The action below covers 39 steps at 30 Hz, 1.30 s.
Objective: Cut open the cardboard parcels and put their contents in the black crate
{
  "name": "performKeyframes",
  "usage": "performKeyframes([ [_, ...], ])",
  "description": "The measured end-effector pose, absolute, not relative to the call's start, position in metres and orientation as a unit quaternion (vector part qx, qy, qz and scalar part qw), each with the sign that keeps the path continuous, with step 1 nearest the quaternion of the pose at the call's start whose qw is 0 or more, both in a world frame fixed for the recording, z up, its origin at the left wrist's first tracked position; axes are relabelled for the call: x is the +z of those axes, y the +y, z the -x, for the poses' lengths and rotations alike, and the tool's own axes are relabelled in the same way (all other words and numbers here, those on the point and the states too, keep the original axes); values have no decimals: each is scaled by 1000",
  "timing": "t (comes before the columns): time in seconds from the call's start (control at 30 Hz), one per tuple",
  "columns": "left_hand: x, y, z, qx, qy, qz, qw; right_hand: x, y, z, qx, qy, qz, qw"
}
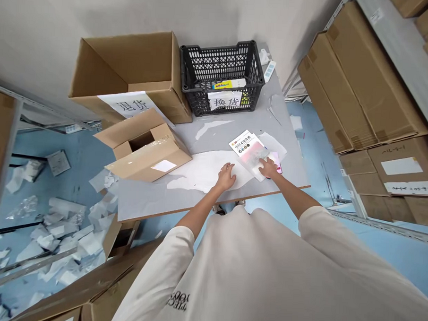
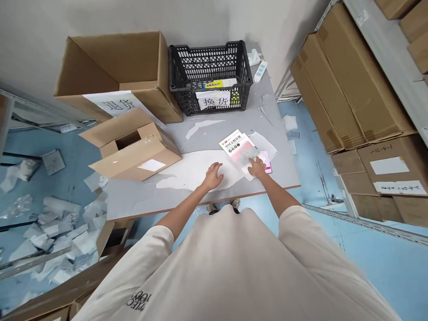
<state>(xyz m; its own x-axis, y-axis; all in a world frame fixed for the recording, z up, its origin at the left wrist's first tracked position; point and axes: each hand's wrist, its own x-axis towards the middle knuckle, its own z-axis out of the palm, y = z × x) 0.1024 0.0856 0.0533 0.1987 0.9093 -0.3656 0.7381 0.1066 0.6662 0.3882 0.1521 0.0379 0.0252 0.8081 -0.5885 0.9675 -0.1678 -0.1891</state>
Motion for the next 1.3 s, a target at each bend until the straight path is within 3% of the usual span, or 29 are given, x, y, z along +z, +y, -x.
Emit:
performKeyframes([
  [0.13,31,88,-139,69,582,-665,463,28,138,-386,-316,654,-673,136],
  [0.3,13,89,-161,59,593,-646,477,19,126,-376,-349,669,-651,78],
  [0.5,8,90,-162,96,619,-636,451,11,113,-351,-501,632,-586,-70],
  [0.63,10,88,-158,31,638,-653,407,10,109,-342,-610,605,-502,-103],
  [0.87,13,76,-145,-65,668,-669,320,21,149,-379,-479,568,-649,-166],
  [1.0,16,76,-134,-57,695,-654,294,26,180,-395,-374,583,-716,-89],
  [1.13,18,81,-115,-54,715,-638,281,22,189,-384,-356,587,-727,12],
  [1.3,20,88,-94,-51,743,-606,281,9,180,-358,-346,580,-738,16],
])
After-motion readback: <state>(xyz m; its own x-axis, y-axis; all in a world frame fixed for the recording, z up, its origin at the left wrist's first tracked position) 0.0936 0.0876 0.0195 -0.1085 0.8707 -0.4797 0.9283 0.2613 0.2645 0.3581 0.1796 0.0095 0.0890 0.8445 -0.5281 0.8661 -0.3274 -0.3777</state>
